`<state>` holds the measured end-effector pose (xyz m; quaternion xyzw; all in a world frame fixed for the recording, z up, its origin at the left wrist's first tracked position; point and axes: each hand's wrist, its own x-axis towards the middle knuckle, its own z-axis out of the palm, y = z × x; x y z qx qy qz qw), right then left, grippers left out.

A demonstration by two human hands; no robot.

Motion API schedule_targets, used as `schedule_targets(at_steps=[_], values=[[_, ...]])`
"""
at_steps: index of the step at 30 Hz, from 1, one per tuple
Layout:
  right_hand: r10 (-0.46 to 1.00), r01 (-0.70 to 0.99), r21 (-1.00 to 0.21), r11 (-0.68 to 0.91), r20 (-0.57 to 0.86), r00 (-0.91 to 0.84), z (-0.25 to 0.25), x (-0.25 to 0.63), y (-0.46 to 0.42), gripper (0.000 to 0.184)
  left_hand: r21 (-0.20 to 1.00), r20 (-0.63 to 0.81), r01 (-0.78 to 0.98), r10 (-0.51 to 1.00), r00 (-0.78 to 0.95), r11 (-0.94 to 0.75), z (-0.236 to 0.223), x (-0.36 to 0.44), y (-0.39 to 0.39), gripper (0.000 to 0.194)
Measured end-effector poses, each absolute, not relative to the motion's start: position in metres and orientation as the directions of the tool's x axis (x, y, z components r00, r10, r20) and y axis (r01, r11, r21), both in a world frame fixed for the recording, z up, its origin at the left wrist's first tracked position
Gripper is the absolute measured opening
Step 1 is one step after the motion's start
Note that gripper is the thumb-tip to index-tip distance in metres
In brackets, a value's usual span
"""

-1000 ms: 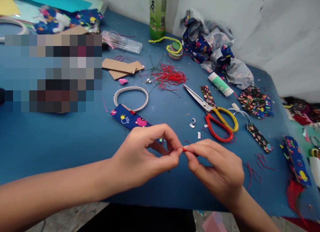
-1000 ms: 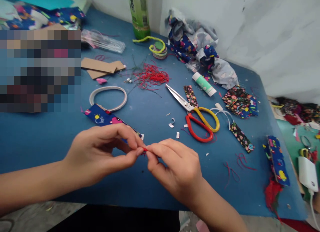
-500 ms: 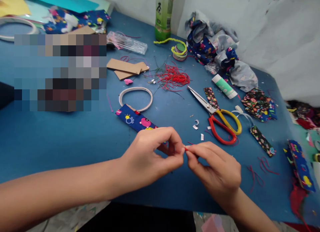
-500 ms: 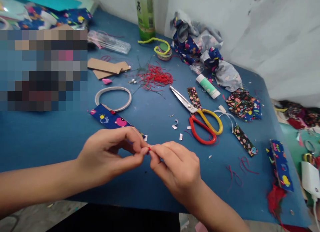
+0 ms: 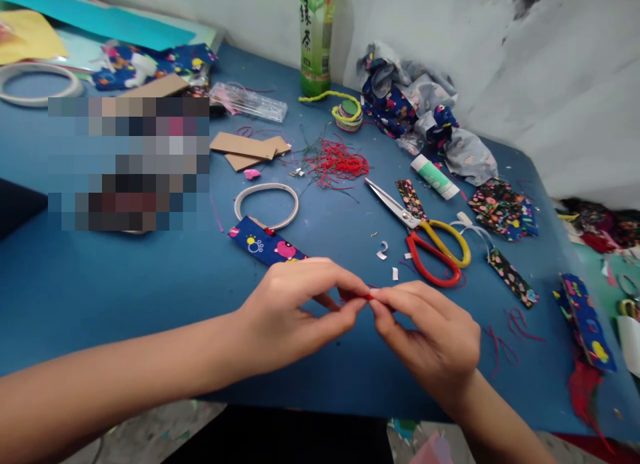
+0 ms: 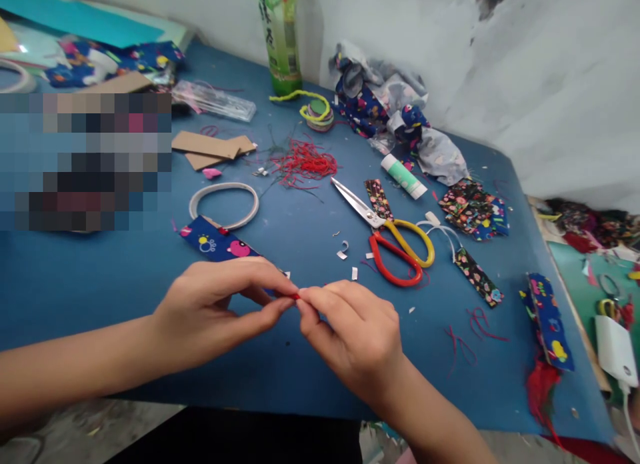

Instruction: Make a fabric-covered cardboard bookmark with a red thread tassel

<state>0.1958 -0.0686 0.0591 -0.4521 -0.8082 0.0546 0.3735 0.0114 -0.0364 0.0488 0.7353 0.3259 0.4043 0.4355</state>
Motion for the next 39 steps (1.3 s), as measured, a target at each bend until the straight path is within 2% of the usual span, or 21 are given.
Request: schedule_targets(at_steps=[2,4,8,11,15,19,22,25,27,29,32,34,36,39], values=[[0.788,0.668,-0.470,0.577,0.535,-0.304,0.059,0.195,-0.068,0.007,0.906,0.301,0.135,0.835,0.461,-0.401,0.050,0.012,-0.036,0.009],[0.809,0.637,-0.526,0.564,0.506,-0.299,0.060,0.194,-0.067,0.006,0.933,0.228,0.148,0.855,0.465,-0.329,0.052,0.012,-0.035,0.009],[0.808,0.606,-0.550,0.575,0.501,-0.312,0.058,0.194,-0.066,0.006,0.985,-0.055,0.170,0.864,0.500,-0.036,0.055,0.014,-0.033,0.011],[0.800,0.613,-0.532,0.584,0.506,-0.323,0.056,0.195,-0.065,0.007,0.985,-0.164,0.128,0.828,0.536,0.112,0.055,0.014,-0.031,0.015],[0.802,0.616,-0.532,0.581,0.504,-0.320,0.056,0.198,-0.065,0.007,0.985,-0.173,0.077,0.816,0.551,0.157,0.053,0.014,-0.031,0.015],[0.841,0.592,-0.612,0.524,0.481,-0.248,0.059,0.197,-0.066,0.007,0.985,-0.151,0.009,0.824,0.546,0.174,0.050,0.014,-0.032,0.015],[0.870,0.557,-0.678,0.479,0.452,-0.198,0.060,0.193,-0.067,0.006,0.993,-0.121,0.050,0.847,0.517,0.111,0.050,0.014,-0.032,0.023],[0.875,0.541,-0.692,0.478,0.433,-0.218,0.061,0.195,-0.065,0.008,0.994,-0.075,0.104,0.852,0.518,0.024,0.051,0.014,-0.031,0.014],[0.870,0.598,-0.642,0.480,0.436,-0.231,0.064,0.204,-0.060,0.010,0.994,-0.056,0.112,0.855,0.516,-0.003,0.052,0.015,-0.031,0.013],[0.885,0.747,-0.518,0.417,0.419,-0.203,0.070,0.223,-0.054,0.015,0.993,-0.041,0.117,0.857,0.513,-0.022,0.053,0.015,-0.030,0.014],[0.950,0.970,-0.168,0.176,0.287,-0.122,0.075,0.261,-0.045,0.029,0.990,-0.010,0.124,0.851,0.524,-0.065,0.054,0.013,-0.029,0.014],[0.981,0.996,0.031,0.085,0.171,-0.089,0.073,0.285,-0.042,0.034,0.987,0.018,0.124,0.849,0.528,-0.098,0.055,0.013,-0.029,0.014],[0.995,0.996,0.066,0.057,0.078,-0.062,0.066,0.303,-0.040,0.036,0.985,0.042,0.120,0.850,0.525,-0.122,0.057,0.012,-0.028,0.015],[0.997,0.997,0.007,0.082,0.015,-0.082,0.052,0.317,-0.035,0.036,0.982,0.071,0.112,0.855,0.514,-0.149,0.057,0.013,-0.025,0.016]])
